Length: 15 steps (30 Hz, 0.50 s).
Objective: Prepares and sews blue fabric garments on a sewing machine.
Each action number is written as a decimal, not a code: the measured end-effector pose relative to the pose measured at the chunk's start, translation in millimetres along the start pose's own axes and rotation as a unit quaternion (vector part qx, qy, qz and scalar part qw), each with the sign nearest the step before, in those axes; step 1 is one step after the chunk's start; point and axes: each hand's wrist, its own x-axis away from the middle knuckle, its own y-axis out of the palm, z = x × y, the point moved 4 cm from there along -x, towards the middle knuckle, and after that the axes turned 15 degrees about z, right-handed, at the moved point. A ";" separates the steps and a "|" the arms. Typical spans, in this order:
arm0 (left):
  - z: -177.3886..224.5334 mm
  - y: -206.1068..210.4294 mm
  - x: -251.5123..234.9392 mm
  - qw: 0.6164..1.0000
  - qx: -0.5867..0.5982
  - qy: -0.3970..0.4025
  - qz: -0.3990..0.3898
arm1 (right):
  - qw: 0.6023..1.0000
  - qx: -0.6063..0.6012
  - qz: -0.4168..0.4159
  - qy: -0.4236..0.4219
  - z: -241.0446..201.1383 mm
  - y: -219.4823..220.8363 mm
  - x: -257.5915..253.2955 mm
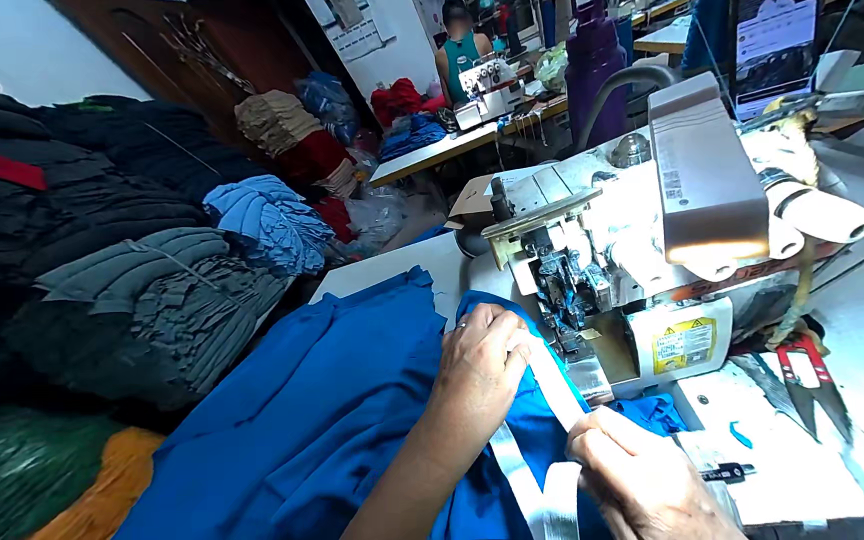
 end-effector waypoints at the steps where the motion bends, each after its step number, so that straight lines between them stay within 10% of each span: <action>1: -0.4 1.7 -0.3 1.000 -0.002 0.002 0.013 | 1.000 -0.006 -0.004 0.029 -2.2 -0.2 3.4; 15: -6.5 9.9 -11.2 0.999 -0.014 -0.032 0.013 | 0.988 -0.019 -0.001 0.153 -16.3 -13.9 35.3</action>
